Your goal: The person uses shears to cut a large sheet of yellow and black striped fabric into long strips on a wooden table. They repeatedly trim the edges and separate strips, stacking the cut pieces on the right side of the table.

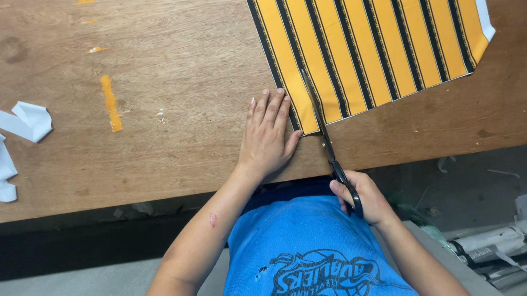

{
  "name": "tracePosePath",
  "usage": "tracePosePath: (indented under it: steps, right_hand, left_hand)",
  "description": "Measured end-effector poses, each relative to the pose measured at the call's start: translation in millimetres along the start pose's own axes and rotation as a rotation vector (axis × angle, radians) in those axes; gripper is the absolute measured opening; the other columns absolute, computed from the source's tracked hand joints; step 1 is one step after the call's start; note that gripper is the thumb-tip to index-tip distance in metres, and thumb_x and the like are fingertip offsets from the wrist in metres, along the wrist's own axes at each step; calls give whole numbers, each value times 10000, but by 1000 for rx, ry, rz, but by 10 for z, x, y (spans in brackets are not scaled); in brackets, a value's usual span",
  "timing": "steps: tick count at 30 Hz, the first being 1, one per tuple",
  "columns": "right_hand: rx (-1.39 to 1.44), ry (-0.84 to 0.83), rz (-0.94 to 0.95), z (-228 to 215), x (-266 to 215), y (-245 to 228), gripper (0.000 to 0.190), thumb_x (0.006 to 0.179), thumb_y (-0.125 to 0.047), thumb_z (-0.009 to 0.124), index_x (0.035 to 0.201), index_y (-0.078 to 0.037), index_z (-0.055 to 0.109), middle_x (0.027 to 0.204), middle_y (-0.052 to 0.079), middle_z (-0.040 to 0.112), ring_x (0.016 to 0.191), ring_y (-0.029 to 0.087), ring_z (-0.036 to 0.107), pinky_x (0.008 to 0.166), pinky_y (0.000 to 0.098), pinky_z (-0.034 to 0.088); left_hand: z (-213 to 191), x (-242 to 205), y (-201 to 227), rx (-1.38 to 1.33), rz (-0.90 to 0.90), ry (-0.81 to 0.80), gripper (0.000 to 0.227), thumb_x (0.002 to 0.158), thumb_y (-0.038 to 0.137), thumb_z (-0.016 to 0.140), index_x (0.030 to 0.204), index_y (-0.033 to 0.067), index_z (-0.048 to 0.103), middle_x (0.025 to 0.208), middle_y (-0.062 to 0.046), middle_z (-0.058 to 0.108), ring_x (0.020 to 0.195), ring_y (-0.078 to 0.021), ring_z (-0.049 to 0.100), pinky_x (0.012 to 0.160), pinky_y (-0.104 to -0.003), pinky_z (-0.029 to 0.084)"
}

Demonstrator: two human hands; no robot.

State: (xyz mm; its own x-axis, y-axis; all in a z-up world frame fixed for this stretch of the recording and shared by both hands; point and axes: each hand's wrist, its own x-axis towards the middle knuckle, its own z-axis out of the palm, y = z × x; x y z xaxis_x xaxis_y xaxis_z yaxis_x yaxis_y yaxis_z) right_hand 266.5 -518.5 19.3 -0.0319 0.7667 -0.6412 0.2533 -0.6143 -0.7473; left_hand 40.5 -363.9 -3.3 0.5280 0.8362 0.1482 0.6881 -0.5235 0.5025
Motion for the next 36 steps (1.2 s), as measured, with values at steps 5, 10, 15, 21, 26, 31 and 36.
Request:
tracePosePath:
  steps: [5,10,15,21,26,31,36]
  right_hand:
    - [55,-33,-23,-31,19,30,451,930,-481,653,782,-60,591,573,19,585,496,102,590,463,254,463]
    - [47,-34,-33,-49,17,46,463,931,-492,648,773,-61,591,560,19,586,485,102,589,454,254,450]
    - [-17,49,71,18,14,-28,429,901,-441,708,739,-56,609,545,12,569,457,99,565,432,257,433]
    - [-61,78,169,39,-23,-118,430,886,-398,758,720,-35,599,544,20,571,452,105,560,430,264,431]
    - [12,-7,35,-12,65,-265,426,923,-473,658,751,-85,617,553,4,581,470,88,586,444,243,437]
    - [-15,28,35,-8,296,-462,466,934,-488,641,723,-78,578,546,16,569,462,106,581,436,259,446]
    - [-18,48,29,9,396,-581,458,933,-487,652,727,-84,583,548,15,556,460,102,569,432,255,433]
  left_hand:
    - [-3,13,-3,6,-1,-3,755,937,440,658,1494,-26,452,1600,-194,375,1522,-385,275,1260,-552,188]
    - [1,8,-5,18,-2,-11,752,946,448,650,1493,-27,452,1599,-194,373,1519,-385,271,1257,-555,183]
    - [-15,11,-5,15,-5,-16,752,941,446,646,1492,-30,458,1601,-195,377,1522,-384,274,1257,-551,185]
    - [-25,8,15,-17,-8,-11,753,934,443,660,1489,-27,464,1597,-192,387,1519,-385,280,1256,-553,190]
    - [-55,25,10,-23,-7,-1,748,923,440,667,1479,-20,472,1597,-181,392,1515,-383,283,1255,-551,193]
    - [-61,33,19,2,-10,-20,750,923,452,658,1477,-19,478,1585,-179,398,1514,-385,277,1246,-554,193]
    - [-76,48,7,-2,-13,-32,736,931,459,647,1472,-12,483,1589,-177,399,1516,-388,272,1250,-552,195]
